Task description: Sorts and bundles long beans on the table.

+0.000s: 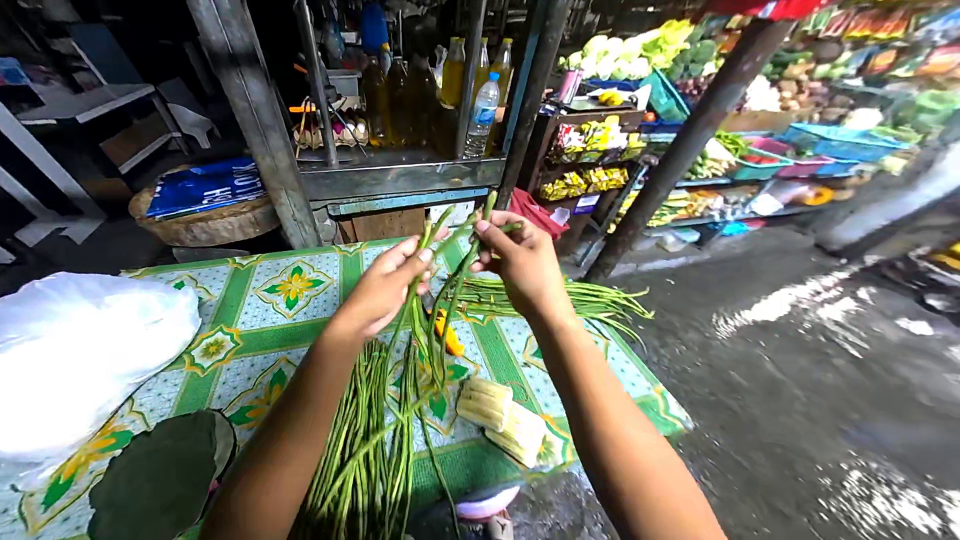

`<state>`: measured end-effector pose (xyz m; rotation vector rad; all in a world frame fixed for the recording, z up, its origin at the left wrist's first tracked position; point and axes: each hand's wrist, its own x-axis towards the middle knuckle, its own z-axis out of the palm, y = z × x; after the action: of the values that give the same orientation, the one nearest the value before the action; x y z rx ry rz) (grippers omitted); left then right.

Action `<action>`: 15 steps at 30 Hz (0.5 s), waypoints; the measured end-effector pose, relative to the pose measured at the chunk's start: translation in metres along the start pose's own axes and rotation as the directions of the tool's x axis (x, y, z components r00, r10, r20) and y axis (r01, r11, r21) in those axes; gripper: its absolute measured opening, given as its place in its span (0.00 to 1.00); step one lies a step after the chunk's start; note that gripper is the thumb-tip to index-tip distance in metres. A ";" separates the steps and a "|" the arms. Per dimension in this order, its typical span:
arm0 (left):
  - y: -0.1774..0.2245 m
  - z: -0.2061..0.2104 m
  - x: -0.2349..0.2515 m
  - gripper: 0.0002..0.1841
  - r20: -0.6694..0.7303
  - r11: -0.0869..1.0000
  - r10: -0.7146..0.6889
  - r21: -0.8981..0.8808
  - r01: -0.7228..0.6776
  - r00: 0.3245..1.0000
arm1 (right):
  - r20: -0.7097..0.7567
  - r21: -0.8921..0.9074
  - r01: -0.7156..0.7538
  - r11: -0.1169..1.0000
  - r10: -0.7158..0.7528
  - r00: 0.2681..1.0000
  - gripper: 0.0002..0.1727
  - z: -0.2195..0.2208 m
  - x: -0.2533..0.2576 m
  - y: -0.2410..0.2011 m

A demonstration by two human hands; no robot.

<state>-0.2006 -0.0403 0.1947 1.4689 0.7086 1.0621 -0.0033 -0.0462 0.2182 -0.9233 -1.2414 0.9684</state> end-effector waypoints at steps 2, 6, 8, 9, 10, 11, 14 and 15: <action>0.004 -0.008 -0.002 0.19 -0.045 0.995 -0.001 -0.096 -0.003 0.999 | -0.034 0.051 -0.094 0.994 0.096 0.995 0.09 0.000 -0.017 -0.022; 0.008 -0.001 -0.003 0.18 -0.108 0.998 -0.025 -0.058 0.018 0.994 | -0.006 0.076 -0.113 0.991 0.114 0.993 0.06 0.007 -0.032 -0.016; 0.007 0.009 -0.001 0.19 -0.149 0.998 -0.025 0.056 0.033 0.989 | 0.049 0.109 -0.113 0.988 0.109 0.993 0.08 0.011 -0.026 0.001; 0.006 0.014 0.001 0.20 -0.175 0.993 -0.018 0.112 0.038 0.984 | 0.062 0.114 -0.135 0.984 0.129 0.990 0.09 0.015 -0.026 0.003; 0.005 0.017 0.001 0.20 -0.196 0.985 -0.018 0.162 0.050 0.981 | 0.072 0.113 -0.163 0.980 0.155 0.985 0.11 0.020 -0.028 0.004; 0.004 0.021 0.001 0.21 -0.211 0.977 -0.016 0.205 0.061 0.977 | 0.083 0.106 -0.184 0.977 0.175 0.981 0.12 0.025 -0.030 0.005; 0.000 0.024 0.004 0.22 -0.230 0.965 0.018 0.258 0.043 0.973 | 0.128 0.072 -0.189 0.979 0.179 0.976 0.11 0.032 -0.033 0.010; -0.001 0.023 0.005 0.22 -0.221 0.969 0.040 0.245 0.016 0.974 | 0.124 0.057 -0.178 0.982 0.170 0.978 0.10 0.033 -0.034 0.011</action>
<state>-0.1780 -0.0459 0.1952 1.5782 1.0231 1.1954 -0.0396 -0.0736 0.2004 -0.9436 -1.2332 1.2120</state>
